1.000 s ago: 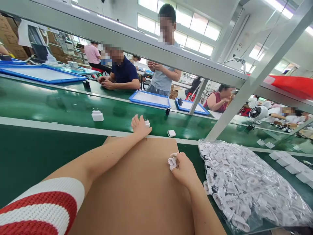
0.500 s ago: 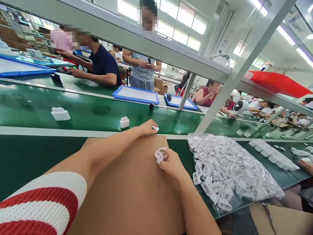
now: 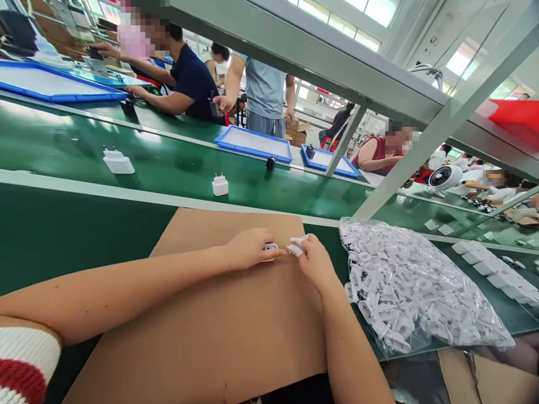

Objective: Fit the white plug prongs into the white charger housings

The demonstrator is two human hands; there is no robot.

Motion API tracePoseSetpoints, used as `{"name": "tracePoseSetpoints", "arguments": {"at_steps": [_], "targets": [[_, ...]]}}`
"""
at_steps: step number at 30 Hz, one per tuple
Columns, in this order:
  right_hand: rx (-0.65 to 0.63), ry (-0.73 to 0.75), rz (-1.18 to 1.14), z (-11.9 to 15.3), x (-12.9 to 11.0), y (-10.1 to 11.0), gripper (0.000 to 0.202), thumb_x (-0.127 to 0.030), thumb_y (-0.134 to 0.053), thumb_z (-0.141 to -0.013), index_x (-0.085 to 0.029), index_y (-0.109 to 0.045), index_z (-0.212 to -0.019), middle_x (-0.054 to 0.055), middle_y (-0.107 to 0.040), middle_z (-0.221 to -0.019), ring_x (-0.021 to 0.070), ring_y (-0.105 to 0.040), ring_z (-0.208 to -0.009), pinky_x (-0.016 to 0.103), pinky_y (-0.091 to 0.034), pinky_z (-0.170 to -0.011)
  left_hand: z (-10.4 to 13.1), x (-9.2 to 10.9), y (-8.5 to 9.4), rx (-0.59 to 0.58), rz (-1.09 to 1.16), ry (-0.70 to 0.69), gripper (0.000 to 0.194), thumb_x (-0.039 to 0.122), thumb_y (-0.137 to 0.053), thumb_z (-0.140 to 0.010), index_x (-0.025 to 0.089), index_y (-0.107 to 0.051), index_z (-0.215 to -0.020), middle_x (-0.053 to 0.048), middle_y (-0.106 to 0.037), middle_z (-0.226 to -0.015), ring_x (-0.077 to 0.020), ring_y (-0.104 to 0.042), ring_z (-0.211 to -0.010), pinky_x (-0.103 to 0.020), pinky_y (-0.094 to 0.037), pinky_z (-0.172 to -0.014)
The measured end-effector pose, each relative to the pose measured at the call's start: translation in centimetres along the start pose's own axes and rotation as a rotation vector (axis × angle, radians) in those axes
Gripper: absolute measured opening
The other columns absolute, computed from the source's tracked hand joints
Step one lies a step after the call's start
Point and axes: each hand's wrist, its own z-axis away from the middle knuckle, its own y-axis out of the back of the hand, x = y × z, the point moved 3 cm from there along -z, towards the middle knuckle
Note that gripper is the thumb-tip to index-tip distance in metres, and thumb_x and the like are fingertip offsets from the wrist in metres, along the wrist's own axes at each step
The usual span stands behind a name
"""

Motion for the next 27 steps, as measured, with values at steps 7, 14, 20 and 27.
{"name": "tracePoseSetpoints", "arguments": {"at_steps": [7, 14, 20, 27], "targets": [[0.115, -0.164, -0.484, -0.7, 0.7, -0.7, 0.042, -0.024, -0.073, -0.072, -0.022, -0.069, -0.113, 0.006, -0.058, -0.112, 0.0175, -0.071, -0.090, 0.032, -0.055, -0.082, 2.3, -1.9, -1.5, 0.069, 0.325, 0.054, 0.045, 0.057, -0.072, -0.074, 0.022, -0.064, -0.100, -0.003, -0.063, -0.100, -0.0181, -0.060, -0.078, -0.030, -0.047, -0.068], [0.099, -0.297, -0.854, -1.1, 0.7, -0.6, 0.034, -0.032, -0.083, -0.063, -0.018, -0.071, -0.092, 0.007, -0.075, -0.093, 0.0155, -0.065, -0.076, 0.025, -0.046, -0.061, 2.5, -2.9, -2.2, 0.060, 0.525, 0.054, 0.035, 0.052, -0.072, -0.075, 0.021, -0.066, -0.087, -0.001, -0.061, -0.085, -0.0145, -0.054, -0.067, -0.028, -0.043, -0.060], [0.098, -0.220, -0.718, -0.3, -1.4, -1.2, 0.036, -0.036, -0.080, -0.072, -0.020, -0.073, -0.104, 0.007, -0.075, -0.097, 0.0179, -0.067, -0.082, 0.027, -0.050, -0.064, 2.3, -2.7, -1.9, 0.008, 0.451, 0.018, 0.035, 0.055, -0.071, -0.076, 0.021, -0.068, -0.087, 0.000, -0.061, -0.081, -0.0152, -0.054, -0.067, -0.028, -0.039, -0.060], [0.135, 0.225, -0.193, 1.1, -5.0, -1.8, 0.029, -0.014, -0.054, -0.087, -0.025, -0.072, -0.107, 0.005, -0.074, -0.105, 0.0188, -0.066, -0.091, 0.034, -0.054, -0.084, 2.1, -2.8, -1.8, -0.020, 0.414, 0.024, 0.033, 0.054, -0.068, -0.078, 0.021, -0.067, -0.083, 0.000, -0.061, -0.083, -0.0156, -0.055, -0.071, -0.027, -0.038, -0.060]]}}
